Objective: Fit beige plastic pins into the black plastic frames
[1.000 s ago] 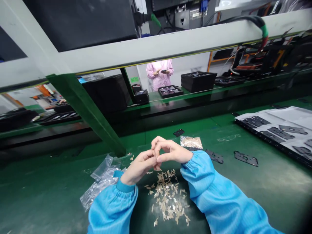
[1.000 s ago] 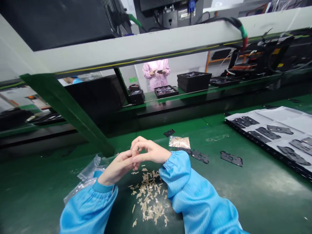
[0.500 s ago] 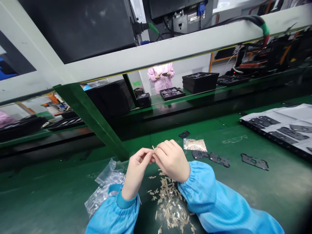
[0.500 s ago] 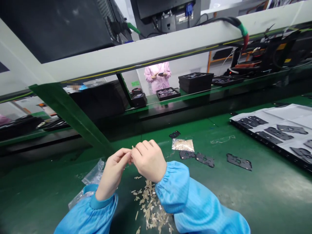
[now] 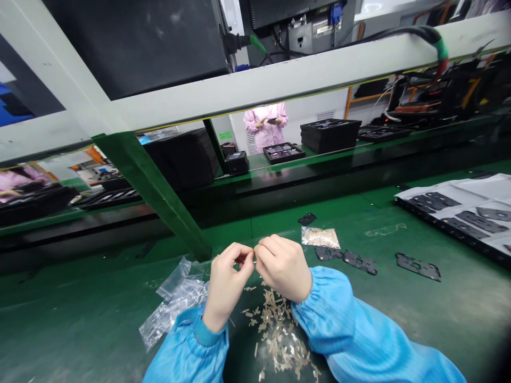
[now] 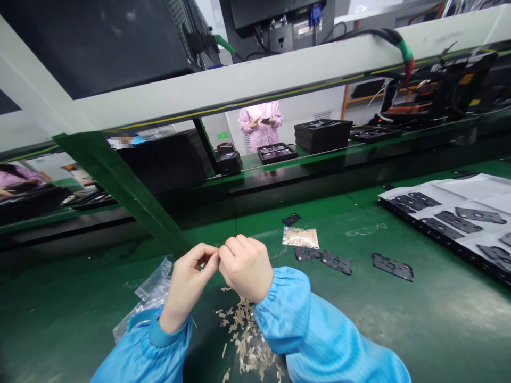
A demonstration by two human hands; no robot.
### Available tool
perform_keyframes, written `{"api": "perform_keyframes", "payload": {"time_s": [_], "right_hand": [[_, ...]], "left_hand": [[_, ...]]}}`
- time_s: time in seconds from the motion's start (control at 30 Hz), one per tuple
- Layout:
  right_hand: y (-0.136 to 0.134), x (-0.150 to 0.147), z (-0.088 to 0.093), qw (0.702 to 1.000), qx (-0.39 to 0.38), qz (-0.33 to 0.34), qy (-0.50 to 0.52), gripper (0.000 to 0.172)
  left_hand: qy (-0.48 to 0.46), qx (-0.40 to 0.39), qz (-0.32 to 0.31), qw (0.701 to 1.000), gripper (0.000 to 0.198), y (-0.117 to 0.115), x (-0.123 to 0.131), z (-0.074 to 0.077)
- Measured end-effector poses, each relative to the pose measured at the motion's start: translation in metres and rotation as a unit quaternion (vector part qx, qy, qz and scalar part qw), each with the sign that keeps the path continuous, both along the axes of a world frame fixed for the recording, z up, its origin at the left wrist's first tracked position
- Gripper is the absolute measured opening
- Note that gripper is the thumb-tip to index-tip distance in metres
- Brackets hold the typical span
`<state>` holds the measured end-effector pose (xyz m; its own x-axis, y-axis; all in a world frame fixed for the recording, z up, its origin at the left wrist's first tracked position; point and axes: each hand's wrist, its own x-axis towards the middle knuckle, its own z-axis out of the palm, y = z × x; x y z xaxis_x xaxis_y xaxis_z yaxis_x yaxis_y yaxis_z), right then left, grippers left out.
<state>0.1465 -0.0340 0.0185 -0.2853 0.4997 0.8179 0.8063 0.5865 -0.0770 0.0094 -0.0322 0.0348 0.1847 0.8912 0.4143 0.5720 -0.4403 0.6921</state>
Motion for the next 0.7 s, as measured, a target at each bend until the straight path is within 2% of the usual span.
{"api": "perform_keyframes", "payload": {"time_s": [0.37,0.7], "right_hand": [[0.0018,-0.0007,-0.0019,1.0,-0.004,-0.008,-0.005,0.025],[0.0032,0.0002,-0.0042,1.0,-0.018,0.012,-0.007,0.025]], "left_hand": [[0.019,-0.002,0.006,1.0,0.015,-0.0021,0.0003,-0.0011],[0.009,-0.008,0.004,1.0,0.016,-0.0007,0.001,0.0001]]}}
